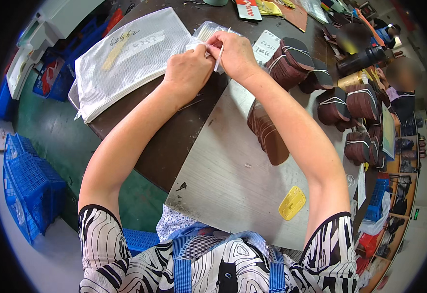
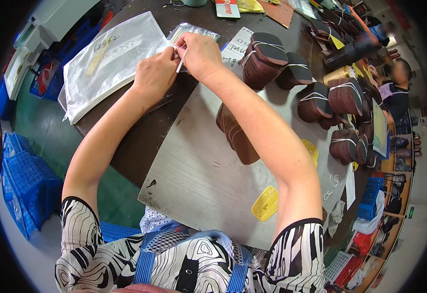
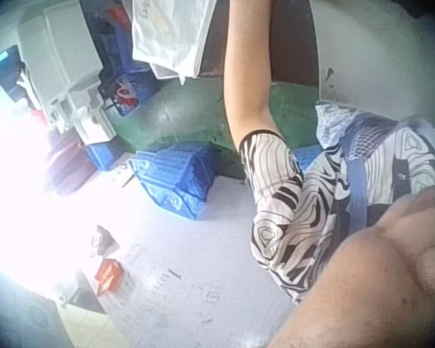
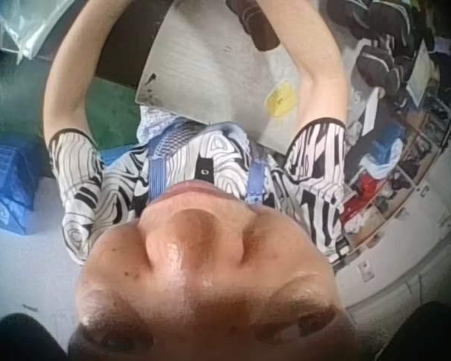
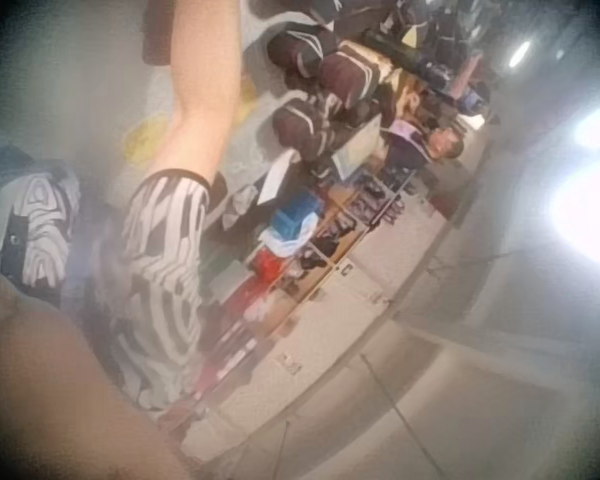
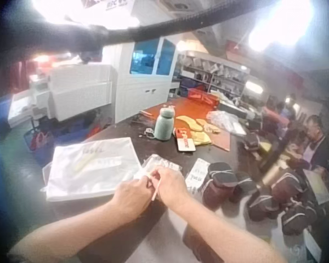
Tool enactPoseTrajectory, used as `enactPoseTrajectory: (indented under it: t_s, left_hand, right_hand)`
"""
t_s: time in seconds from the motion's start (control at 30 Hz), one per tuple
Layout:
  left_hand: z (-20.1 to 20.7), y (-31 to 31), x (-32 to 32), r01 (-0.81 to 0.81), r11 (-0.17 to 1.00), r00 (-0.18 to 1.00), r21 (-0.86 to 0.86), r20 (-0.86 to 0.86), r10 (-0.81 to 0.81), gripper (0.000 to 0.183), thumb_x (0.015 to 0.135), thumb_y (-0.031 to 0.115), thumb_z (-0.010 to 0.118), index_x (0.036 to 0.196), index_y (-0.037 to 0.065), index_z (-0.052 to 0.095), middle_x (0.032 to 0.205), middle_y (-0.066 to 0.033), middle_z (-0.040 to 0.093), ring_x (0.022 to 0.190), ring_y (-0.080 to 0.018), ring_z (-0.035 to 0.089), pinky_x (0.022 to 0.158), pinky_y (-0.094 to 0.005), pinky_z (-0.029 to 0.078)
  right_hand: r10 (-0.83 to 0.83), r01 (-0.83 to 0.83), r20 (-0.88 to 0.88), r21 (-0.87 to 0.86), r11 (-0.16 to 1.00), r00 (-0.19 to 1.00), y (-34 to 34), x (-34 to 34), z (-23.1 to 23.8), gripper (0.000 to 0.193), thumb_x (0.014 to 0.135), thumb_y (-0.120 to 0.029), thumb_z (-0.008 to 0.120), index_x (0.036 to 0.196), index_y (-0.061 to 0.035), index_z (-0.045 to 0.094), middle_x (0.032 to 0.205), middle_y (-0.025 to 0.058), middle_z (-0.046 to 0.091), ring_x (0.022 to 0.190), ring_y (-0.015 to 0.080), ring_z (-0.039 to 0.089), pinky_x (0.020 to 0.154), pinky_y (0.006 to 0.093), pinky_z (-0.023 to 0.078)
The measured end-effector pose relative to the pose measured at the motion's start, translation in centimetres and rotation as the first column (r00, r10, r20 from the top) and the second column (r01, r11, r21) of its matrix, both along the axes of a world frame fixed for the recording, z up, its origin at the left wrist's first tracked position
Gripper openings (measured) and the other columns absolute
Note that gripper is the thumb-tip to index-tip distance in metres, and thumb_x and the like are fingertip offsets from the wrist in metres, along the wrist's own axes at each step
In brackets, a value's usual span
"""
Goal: Marking leather shoe components using a yellow stencil and a silver-tipped marking pen.
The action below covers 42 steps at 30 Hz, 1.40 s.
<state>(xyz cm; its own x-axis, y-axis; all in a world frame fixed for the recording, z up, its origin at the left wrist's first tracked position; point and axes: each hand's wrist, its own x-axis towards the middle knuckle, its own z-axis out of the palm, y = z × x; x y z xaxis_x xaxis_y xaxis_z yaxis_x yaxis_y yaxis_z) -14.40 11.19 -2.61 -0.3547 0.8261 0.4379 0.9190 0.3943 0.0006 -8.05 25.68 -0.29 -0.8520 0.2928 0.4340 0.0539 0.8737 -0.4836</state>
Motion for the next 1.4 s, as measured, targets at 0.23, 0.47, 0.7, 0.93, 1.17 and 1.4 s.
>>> enactPoseTrajectory:
  t_s: [0.23,0.47,0.7,0.93,1.17,1.4]
  left_hand:
    - [-0.3,-0.8,0.4,0.051,0.993,0.999,0.11,-0.004,-0.051,0.011,0.093,0.017,0.063,0.102,0.011,0.067,0.09,-0.0064,0.064,0.082,-0.0263,0.071,0.065,-0.043,0.057]
    - [2.9,-5.2,1.4,-0.025,0.958,1.0,0.285,0.015,0.022,0.005,0.089,0.014,0.067,0.095,0.014,0.067,0.083,-0.0038,0.065,0.076,-0.0257,0.069,0.065,-0.0381,0.053]
    - [6.8,-10.0,6.0,0.091,0.851,0.965,0.518,0.165,-0.204,0.024,0.087,0.01,0.075,0.111,0.009,0.072,0.088,-0.0031,0.067,0.073,-0.0138,0.065,0.065,-0.0288,0.051]
    - [5.5,-11.0,10.2,0.132,0.921,0.539,0.367,0.753,-0.377,0.014,0.099,0.012,0.068,0.103,-0.001,0.07,0.083,-0.0026,0.069,0.074,-0.0072,0.062,0.066,-0.0226,0.048]
    - [5.1,-10.2,16.6,0.173,0.89,0.296,0.421,0.84,-0.455,0.017,0.102,0.013,0.066,0.094,-0.001,0.068,0.071,-0.0048,0.067,0.065,-0.0096,0.064,0.06,-0.0266,0.051]
    - [4.8,-10.2,23.4,0.363,0.749,0.582,0.555,0.492,-0.647,0.014,0.095,0.01,0.074,0.088,0.0,0.066,0.074,-0.0054,0.069,0.064,-0.0096,0.065,0.059,-0.0267,0.051]
  right_hand:
    - [-0.054,0.049,-0.02,-0.176,0.983,0.998,-0.3,0.6,-0.3,0.016,0.085,-0.022,0.08,0.091,-0.0082,0.075,0.089,0.0126,0.076,0.083,0.0313,0.074,0.078,0.0418,0.057]
    - [-0.052,0.088,-0.155,0.232,0.969,0.986,-2.3,3.8,0.3,0.032,0.082,-0.018,0.083,0.111,-0.0128,0.072,0.1,0.0089,0.068,0.098,0.0312,0.068,0.084,0.0403,0.056]
    - [0.107,-0.061,-0.133,0.307,0.95,0.985,-6.7,9.3,1.1,0.019,0.086,-0.013,0.079,0.103,-0.0114,0.071,0.085,0.0089,0.062,0.085,0.0313,0.066,0.073,0.04,0.055]
    - [0.041,-0.155,-0.166,-0.763,0.628,0.985,-10.6,16.5,4.0,0.031,0.111,-0.027,0.053,0.099,-0.0004,0.063,0.075,0.0022,0.061,0.065,0.0082,0.059,0.06,0.0241,0.05]
    - [-0.039,-0.154,-0.206,-0.831,0.535,0.978,-11.9,24.1,3.9,0.035,0.113,-0.031,0.049,0.099,-0.0013,0.063,0.075,0.002,0.059,0.067,0.0079,0.058,0.064,0.0234,0.05]
    - [-0.254,-0.128,-0.298,-0.842,0.523,0.92,-13.4,32.4,4.0,0.037,0.111,-0.036,0.052,0.093,-0.005,0.062,0.072,-0.0012,0.054,0.063,0.0078,0.051,0.06,0.0249,0.045]
